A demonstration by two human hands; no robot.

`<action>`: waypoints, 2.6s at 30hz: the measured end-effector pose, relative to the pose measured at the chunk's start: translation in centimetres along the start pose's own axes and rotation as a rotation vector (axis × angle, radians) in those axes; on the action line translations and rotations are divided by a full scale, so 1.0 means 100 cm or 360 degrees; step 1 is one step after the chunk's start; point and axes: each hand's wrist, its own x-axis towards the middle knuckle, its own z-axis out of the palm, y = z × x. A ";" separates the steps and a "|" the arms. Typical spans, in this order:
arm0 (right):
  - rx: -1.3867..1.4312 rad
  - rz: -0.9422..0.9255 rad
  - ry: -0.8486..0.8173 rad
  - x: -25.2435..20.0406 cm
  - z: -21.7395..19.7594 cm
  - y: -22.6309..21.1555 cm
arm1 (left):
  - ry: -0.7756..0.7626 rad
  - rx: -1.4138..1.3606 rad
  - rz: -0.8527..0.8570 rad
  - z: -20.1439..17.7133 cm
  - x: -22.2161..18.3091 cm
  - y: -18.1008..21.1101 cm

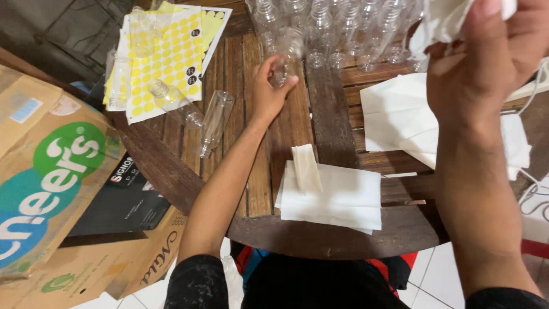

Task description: The person wipes the inside and outside of clear plastic bottles with a cloth and organizes them on a wooden table.

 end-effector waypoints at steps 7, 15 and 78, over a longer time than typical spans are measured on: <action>-0.0282 0.0259 -0.0043 -0.001 0.005 -0.041 | 0.0216 -0.0056 -0.0183 0.030 0.034 -0.016; -0.0234 -0.0184 -0.0060 0.003 0.016 -0.014 | 0.0461 0.0146 0.0035 0.050 0.052 -0.042; -0.2183 0.1330 -0.2253 -0.008 0.073 0.032 | -0.0136 -0.0998 -0.0598 -0.085 -0.030 0.054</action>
